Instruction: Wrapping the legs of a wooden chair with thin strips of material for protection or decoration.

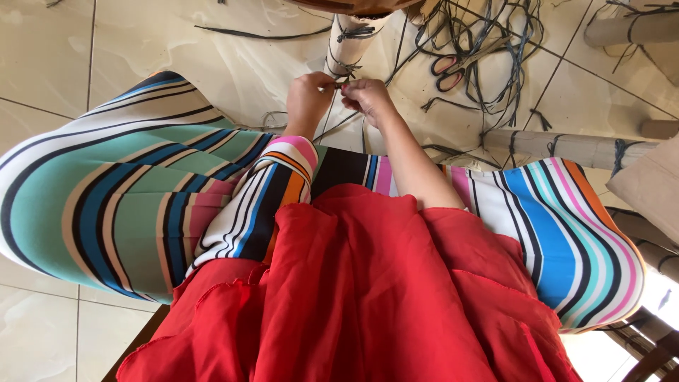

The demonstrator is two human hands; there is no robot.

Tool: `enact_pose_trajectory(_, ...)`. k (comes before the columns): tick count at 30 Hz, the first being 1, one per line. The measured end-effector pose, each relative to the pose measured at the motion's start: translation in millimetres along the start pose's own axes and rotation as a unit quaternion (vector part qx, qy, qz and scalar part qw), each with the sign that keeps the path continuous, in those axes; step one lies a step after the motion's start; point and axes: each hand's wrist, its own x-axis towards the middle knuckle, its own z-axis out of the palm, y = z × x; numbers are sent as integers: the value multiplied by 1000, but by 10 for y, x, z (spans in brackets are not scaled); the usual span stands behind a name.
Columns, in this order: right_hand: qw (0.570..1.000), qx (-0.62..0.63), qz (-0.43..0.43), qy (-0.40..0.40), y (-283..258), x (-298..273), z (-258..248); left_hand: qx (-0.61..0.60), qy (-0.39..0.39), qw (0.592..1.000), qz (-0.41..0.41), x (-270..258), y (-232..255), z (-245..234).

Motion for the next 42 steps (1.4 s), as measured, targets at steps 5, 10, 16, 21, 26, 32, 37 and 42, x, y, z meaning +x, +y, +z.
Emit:
enact_pose_trajectory(5,943,-302,-138,18,-36,-91,-49,-163,36,969,-180,76,-144,159)
enact_pose_trajectory(10,801,-562,-187,89,-225,-252,-122,-206,99,952,-204,153,-148,74)
enact_pose_trajectory(16,755,-601,-202,165,-324,-197,-372,-201,83,960,-176,249,-254,17)
enact_pose_trajectory(21,779,-560,-256,116,-285,-92,-634,-133,28,991,-9,363,-586,135)
enact_pose_trajectory(26,885,-431,-168,56,-403,-276,-461,-98,-177,966,-160,309,-446,145)
enact_pose_trajectory(32,993,-37,74,83,-253,-138,-484,-464,-161,758,-428,258,-171,169)
enact_pose_trajectory(37,976,172,117,64,-44,163,-606,-582,-99,668,-453,291,-271,279)
enact_pose_trajectory(42,913,371,136,101,-26,404,-602,-649,-16,585,-486,361,-442,598)
